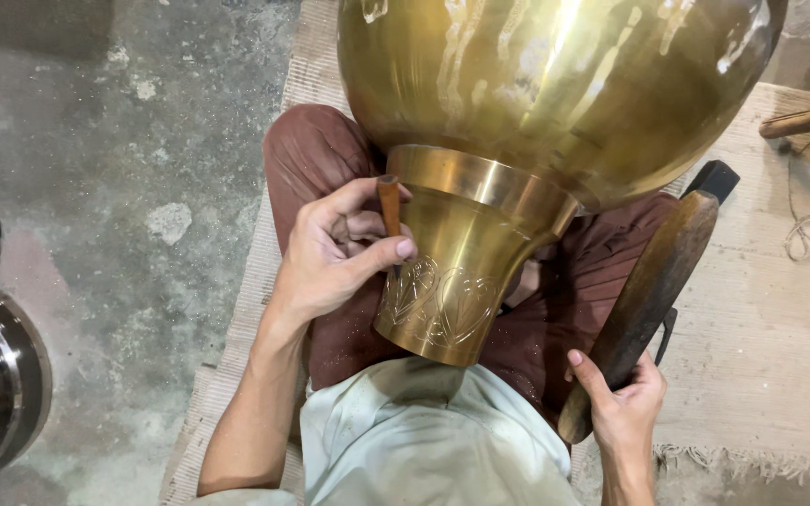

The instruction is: The person holds a chisel against the neck of a large brass vessel and repeatedly strikes it with a hammer to engrave a pattern. The person rotates the vessel slightly to continue the design around the circumference.

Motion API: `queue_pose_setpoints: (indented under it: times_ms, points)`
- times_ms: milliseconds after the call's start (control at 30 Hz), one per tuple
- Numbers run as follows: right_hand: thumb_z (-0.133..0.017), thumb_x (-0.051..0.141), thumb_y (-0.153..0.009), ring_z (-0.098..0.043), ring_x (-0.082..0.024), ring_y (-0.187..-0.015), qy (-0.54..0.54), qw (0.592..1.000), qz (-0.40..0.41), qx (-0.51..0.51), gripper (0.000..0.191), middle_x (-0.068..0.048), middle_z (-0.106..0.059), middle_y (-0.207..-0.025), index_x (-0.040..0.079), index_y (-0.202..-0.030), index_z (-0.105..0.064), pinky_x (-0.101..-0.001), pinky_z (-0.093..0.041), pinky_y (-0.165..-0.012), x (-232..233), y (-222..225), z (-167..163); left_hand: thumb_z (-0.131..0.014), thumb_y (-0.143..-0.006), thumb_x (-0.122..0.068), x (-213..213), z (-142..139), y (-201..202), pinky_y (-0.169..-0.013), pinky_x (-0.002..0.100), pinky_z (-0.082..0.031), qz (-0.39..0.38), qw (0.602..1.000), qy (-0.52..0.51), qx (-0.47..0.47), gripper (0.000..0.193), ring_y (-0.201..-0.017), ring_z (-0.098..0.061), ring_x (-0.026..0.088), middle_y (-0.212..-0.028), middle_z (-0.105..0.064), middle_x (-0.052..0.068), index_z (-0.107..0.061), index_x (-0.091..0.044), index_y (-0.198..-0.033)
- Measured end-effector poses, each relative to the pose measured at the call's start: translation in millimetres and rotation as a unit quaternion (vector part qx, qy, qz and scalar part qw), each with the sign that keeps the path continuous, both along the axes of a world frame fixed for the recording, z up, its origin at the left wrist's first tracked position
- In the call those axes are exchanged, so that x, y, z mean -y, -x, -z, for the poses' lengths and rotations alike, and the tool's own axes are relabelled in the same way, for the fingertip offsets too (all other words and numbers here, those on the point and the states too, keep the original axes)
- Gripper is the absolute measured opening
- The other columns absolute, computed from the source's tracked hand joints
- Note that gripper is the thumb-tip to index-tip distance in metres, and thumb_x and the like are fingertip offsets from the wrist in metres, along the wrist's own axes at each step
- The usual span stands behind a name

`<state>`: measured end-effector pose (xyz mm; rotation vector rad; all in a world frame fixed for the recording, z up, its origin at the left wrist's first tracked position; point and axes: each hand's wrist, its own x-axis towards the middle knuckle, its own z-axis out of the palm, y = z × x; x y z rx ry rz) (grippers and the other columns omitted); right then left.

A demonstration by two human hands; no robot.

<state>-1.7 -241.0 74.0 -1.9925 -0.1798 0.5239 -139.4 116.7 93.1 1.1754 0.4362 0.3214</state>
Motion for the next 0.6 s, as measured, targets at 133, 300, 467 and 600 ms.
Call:
queue_pose_setpoints:
  times_ms: [133, 300, 467, 600]
  points:
    - [-0.08, 0.002, -0.085, -0.064, -0.013, -0.065, 0.014, 1.0, 0.004, 0.003, 0.017, -0.007, -0.069, -0.077, 0.001, -0.09, -0.063, -0.0258, -0.051, -0.062, -5.0, 1.1, 4.6, -0.079, -0.092, -0.003, -4.5, -0.1, -6.2, -0.081, 0.021, -0.059, 0.008, 1.0, 0.01, 0.012, 0.045, -0.092, -0.072, 0.008, -0.1, -0.076, 0.007, -0.059, 0.003, -0.132]
    - [-0.081, 0.004, -0.085, -0.064, -0.012, -0.065, 0.029, 0.999, 0.0, 0.017, 0.018, -0.006, -0.07, -0.076, 0.002, -0.091, -0.064, -0.0252, -0.051, -0.062, -9.8, 1.7, 5.1, -0.079, -0.088, -0.004, -10.5, -4.0, -9.8, -0.064, 0.017, -0.054, 0.039, 0.999, -0.003, -0.022, 0.048, -0.082, -0.07, 0.004, -0.094, -0.077, 0.006, -0.06, 0.001, -0.133]
    - [-0.084, 0.009, -0.082, -0.065, -0.011, -0.063, 0.08, 0.996, -0.01, 0.048, 0.021, -0.005, -0.07, -0.076, 0.002, -0.09, -0.066, -0.0245, -0.051, -0.058, -7.7, 2.8, 5.5, -0.082, -0.088, -0.006, -9.0, -7.7, -18.9, -0.055, 0.016, -0.044, 0.084, 0.995, -0.044, -0.031, 0.051, -0.068, -0.058, 0.002, -0.088, -0.077, 0.006, -0.063, -0.001, -0.135]
    - [-0.087, 0.01, -0.082, -0.058, -0.012, -0.061, 0.125, 0.989, -0.018, 0.074, 0.024, -0.007, -0.068, -0.075, 0.0, -0.09, -0.067, -0.0255, -0.045, -0.055, -3.1, 4.1, 6.1, -0.081, -0.09, -0.007, -6.4, -8.9, -22.9, -0.064, 0.017, -0.053, 0.074, 0.996, -0.043, 0.003, 0.052, -0.078, -0.065, 0.003, -0.093, -0.076, 0.006, -0.062, -0.001, -0.137]
